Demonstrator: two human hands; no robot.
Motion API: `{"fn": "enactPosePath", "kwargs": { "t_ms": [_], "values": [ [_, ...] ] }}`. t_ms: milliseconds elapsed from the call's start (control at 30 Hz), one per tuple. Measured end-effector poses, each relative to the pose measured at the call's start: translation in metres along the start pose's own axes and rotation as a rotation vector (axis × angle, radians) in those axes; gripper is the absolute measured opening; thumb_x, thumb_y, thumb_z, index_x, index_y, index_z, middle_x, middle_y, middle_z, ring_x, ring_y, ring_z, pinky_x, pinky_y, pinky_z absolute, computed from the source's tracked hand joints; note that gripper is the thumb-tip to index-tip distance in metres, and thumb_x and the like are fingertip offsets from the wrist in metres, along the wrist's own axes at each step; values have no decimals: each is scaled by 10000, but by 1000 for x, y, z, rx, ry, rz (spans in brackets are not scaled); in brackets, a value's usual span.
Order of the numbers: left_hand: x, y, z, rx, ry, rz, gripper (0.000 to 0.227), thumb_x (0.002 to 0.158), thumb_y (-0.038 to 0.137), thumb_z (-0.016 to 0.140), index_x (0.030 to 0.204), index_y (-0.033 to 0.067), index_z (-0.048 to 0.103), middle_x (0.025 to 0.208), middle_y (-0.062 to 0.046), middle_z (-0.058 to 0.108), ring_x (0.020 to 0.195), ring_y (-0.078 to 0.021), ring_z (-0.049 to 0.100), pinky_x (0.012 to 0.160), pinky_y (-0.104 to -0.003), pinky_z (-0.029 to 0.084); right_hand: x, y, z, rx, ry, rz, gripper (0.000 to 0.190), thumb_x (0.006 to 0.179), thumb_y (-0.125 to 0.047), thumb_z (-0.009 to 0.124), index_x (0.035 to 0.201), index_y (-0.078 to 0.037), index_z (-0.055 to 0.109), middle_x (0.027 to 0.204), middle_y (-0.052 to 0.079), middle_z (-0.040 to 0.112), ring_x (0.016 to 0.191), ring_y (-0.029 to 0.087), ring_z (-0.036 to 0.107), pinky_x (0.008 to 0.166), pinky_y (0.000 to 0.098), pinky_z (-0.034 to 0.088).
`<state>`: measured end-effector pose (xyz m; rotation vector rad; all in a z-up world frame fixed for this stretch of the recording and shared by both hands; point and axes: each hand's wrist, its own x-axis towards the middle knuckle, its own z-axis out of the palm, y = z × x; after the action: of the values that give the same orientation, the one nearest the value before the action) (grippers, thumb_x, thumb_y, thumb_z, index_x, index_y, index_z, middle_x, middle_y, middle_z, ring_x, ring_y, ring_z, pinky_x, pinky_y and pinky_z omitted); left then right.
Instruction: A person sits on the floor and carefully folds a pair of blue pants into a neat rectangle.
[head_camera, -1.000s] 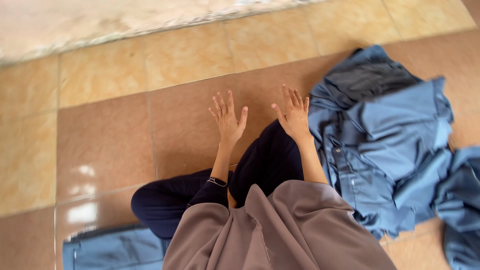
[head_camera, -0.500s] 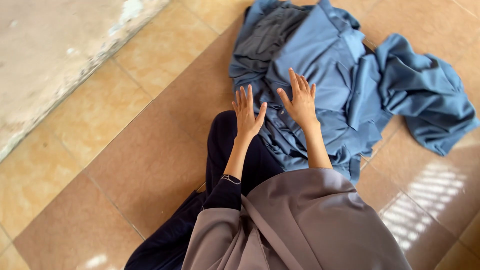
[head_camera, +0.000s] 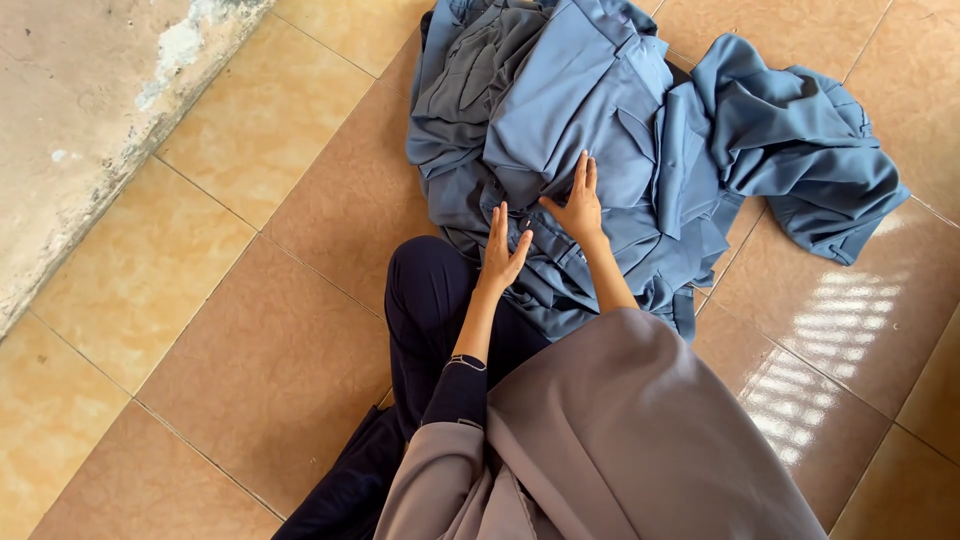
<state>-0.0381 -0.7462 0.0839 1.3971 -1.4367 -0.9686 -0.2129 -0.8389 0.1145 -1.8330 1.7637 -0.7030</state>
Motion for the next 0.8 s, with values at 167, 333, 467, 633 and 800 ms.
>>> {"fn": "enactPosePath", "kwargs": {
  "t_ms": [167,333,467,633,800],
  "values": [
    [-2,8,-11,-60,72,-12,878,999,354,665,1660,135,129,1610,-399,132,1452,-592,225,1135,-689,304,35,38,29,-111,210,11,245,1013,-241,619,1225,-119,614,1136,93,533,919,361,700,742,468,595],
    [1,-8,-5,-125,102,-12,1111,900,380,806,1674,201,28,1642,-346,50,1474,-542,229,1122,-675,339,21,53,38,84,95,28,300,947,-381,625,867,-101,696,880,183,688,910,443,680,751,575,527],
    [1,20,-18,-479,88,-194,1152,908,351,820,1666,151,-25,1656,-326,-54,1503,-539,71,1167,-677,218,-51,7,47,221,-381,23,331,873,-410,636,735,-121,721,693,156,667,746,379,681,679,486,513],
    [9,-56,-6,-458,94,-624,928,796,326,905,1570,165,418,1509,-217,483,1369,-390,500,1037,-536,475,-86,-46,38,351,-585,-101,368,878,-337,694,593,-113,633,498,63,539,495,215,560,513,348,425],
    [16,-105,2,-679,350,-620,786,817,301,838,1434,14,443,1324,-241,498,1177,-359,530,1008,-542,428,-80,-123,-62,79,-652,-403,265,856,-294,753,1008,-77,746,877,165,778,843,337,754,741,478,574]
  ]
}}
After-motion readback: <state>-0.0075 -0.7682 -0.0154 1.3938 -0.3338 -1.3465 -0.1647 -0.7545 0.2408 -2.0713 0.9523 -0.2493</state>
